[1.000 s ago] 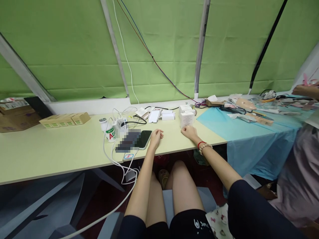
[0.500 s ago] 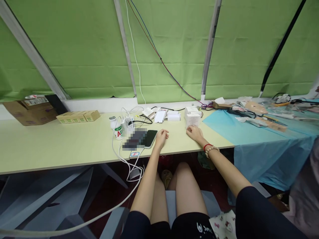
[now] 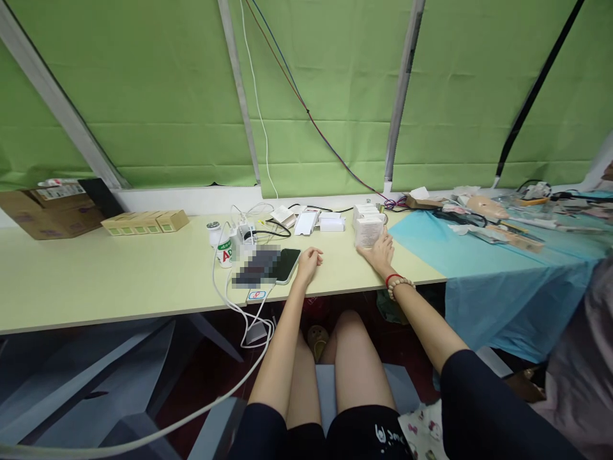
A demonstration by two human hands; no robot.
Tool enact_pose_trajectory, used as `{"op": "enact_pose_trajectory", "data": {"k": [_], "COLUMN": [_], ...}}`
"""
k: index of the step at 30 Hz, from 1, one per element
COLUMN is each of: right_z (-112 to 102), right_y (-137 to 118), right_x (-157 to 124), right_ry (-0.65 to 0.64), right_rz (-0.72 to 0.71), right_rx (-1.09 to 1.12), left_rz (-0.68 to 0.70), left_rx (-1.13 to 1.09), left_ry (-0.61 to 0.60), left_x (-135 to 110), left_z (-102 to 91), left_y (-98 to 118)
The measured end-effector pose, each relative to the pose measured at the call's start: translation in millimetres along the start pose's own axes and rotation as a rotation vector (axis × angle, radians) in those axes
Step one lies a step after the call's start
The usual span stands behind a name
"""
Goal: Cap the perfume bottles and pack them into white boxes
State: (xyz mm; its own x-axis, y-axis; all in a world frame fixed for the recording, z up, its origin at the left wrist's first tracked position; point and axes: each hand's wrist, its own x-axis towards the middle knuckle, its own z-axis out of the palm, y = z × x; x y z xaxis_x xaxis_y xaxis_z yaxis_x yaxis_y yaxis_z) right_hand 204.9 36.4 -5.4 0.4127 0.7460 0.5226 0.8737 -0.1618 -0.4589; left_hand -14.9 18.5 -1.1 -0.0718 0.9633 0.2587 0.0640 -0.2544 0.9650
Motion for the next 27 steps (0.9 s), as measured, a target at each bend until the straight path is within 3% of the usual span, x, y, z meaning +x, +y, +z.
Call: {"op": "enact_pose_trajectory", "data": {"k": [5,9,13,20,25,27], "right_z": [2,1,-1,-4,-10,-11], "right_y": [0,0,-1,-11,-18,-18], "right_x": [1,0,-1,-2,-3,-3], "right_ry": [-0.062,-0.016,0.043,0.041,-0.032,-0.063], "right_rz": [-0.011,-0.039,-0.15,-0.405,-0.603,-0.619], "right_rx": [-0.053,-0.062,-0.123,-0.257,-0.274,-0.24], "left_rz": [-0.004,-0.009,-0.011,-0.01,-0.006,-0.005], "left_rx": [0.02,0.031,0.04,0.039,0.033,0.03], "left_ry": [-0.011,-0.01,-0.006,-0.009,-0.012,-0.015], "left_x": [-1,0,0,-1,0,1], "left_z": [-0.5,-0.5,0.0,0.7,1.1,1.2], "left_y": [1,1,2,4,0,-1]}}
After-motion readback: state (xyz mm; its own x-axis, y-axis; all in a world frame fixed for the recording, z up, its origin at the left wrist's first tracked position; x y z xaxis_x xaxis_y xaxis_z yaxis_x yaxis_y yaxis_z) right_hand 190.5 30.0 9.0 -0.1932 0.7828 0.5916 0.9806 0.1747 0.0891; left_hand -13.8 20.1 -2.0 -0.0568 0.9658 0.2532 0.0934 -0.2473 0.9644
